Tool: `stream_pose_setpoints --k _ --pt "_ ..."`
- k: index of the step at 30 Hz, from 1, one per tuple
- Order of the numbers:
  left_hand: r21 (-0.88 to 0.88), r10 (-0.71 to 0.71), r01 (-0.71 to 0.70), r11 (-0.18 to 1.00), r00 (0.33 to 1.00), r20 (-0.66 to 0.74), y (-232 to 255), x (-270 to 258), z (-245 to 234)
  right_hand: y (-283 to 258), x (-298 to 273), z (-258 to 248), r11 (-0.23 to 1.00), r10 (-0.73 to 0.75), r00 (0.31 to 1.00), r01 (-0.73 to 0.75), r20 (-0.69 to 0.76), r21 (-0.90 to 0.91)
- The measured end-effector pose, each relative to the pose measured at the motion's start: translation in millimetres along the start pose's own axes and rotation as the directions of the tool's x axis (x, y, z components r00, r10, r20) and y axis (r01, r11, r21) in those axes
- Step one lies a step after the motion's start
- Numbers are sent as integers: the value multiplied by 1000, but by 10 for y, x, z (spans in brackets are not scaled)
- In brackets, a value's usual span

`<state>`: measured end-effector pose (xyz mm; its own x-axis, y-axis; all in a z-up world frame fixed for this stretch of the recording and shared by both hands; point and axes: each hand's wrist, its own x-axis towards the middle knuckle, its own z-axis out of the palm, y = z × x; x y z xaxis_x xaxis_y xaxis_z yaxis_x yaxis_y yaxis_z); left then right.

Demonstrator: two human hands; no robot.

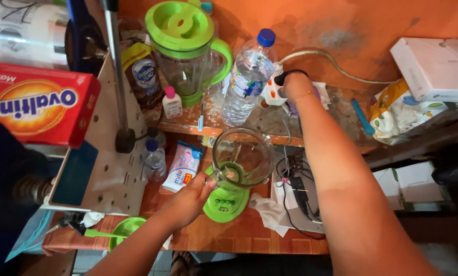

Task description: The person assembles a blender, wipes it with a tissue, and then adds a packet of instant coffee and water into the blender jar. The person secures the lid on the blender jar.

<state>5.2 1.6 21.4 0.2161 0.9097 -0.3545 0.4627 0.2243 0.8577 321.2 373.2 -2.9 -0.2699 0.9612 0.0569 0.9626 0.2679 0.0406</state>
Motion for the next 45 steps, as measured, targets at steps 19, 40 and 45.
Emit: stream_pose_setpoints --k 19,40,45 --pt "340 537 -418 842 710 -455 1365 3589 821 431 22 628 765 79 979 63 -191 640" --pt "543 324 -137 829 908 -265 1306 3846 872 458 -10 1112 258 244 969 -19 -46 966" --pt "442 536 -419 793 825 -180 1264 3356 867 359 -600 649 879 366 879 -218 -305 425"
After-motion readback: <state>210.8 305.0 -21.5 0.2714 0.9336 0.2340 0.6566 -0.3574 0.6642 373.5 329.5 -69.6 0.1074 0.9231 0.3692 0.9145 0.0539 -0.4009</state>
